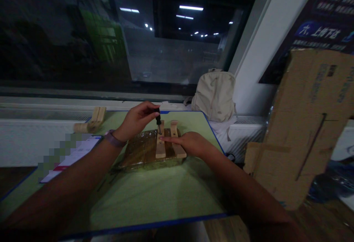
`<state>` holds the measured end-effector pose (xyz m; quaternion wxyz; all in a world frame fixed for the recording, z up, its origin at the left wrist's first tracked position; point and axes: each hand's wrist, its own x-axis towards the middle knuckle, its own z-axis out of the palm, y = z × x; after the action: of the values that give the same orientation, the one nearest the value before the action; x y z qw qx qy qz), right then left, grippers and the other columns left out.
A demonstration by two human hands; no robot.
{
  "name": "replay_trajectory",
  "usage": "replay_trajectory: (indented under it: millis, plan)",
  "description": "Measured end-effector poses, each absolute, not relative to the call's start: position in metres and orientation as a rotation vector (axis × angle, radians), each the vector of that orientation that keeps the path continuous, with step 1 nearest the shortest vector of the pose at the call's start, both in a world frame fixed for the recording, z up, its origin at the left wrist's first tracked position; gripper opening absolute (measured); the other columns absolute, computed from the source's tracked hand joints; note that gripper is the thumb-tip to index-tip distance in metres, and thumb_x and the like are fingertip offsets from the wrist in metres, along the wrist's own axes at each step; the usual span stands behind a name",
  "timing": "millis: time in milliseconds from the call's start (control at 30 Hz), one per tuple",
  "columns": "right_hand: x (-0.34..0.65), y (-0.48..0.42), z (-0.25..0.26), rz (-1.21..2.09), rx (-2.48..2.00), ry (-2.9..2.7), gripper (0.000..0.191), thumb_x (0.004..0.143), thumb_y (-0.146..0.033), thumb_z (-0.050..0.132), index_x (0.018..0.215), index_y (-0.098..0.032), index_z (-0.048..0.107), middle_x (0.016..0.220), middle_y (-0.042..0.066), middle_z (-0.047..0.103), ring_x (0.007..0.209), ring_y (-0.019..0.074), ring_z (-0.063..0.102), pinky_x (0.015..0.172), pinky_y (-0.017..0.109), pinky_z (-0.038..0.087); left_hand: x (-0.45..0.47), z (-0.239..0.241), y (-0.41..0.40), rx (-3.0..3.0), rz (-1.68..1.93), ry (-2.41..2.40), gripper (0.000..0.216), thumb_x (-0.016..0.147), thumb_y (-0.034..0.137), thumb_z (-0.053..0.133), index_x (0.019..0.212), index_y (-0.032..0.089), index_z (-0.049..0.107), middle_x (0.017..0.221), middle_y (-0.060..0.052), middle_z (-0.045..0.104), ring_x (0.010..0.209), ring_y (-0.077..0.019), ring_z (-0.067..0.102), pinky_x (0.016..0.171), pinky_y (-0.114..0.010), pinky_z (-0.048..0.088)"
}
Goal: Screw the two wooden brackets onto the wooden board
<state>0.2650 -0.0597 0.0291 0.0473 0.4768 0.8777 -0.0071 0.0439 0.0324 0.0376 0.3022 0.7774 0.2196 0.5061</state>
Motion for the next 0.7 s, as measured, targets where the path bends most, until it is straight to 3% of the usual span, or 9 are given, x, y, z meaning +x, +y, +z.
replay_trajectory:
  millis: [300,433,600,700]
  plan:
    - [0.2655,-0.0614,0.0280,-0.093,1.469,2.663,0.065,0.092,-0.011,0.047,0.150,-0.039,0.036,0.077,0.003,0.068,0.067,0.0188,0.062,0.063,0.025,0.039,0.0447,0.0389,0.0289,2.174,1.456,0.630,0.017,0.088,0.024,0.060,0.103,0.020,0.066,0.101,-0.006,0.061,0.088,-0.0145,0.062,0.073,-0.026,0.052]
    - [0.2665,-0.0604,0.0273,-0.155,1.460,2.664,0.067,0.091,-0.011,0.049,0.151,-0.038,0.034,0.075,0.003,0.066,0.066,0.0188,0.062,0.063,0.025,0.040,0.0464,0.0412,0.0261,2.185,1.469,0.578,0.017,0.083,0.027,0.068,0.099,0.019,0.067,0.093,-0.004,0.059,0.085,-0.0143,0.060,0.071,-0.025,0.051]
    - [0.2665,-0.0604,0.0281,-0.195,1.456,2.680,0.067,0.091,-0.016,0.051,0.151,-0.041,0.032,0.077,0.003,0.065,0.070,0.0206,0.064,0.064,0.025,0.041,0.0472,0.0408,0.0276,2.131,1.508,0.618,0.013,0.081,0.027,0.071,0.092,0.020,0.069,0.086,-0.002,0.063,0.080,-0.0146,0.060,0.070,-0.026,0.050]
    - [0.2667,-0.0603,0.0274,-0.222,1.465,2.704,0.066,0.091,-0.017,0.052,0.150,-0.041,0.034,0.078,0.003,0.066,0.072,0.0210,0.064,0.065,0.026,0.041,0.0466,0.0390,0.0290,2.079,1.465,0.617,0.015,0.083,0.028,0.069,0.096,0.021,0.070,0.092,-0.004,0.069,0.086,-0.0167,0.064,0.076,-0.029,0.052]
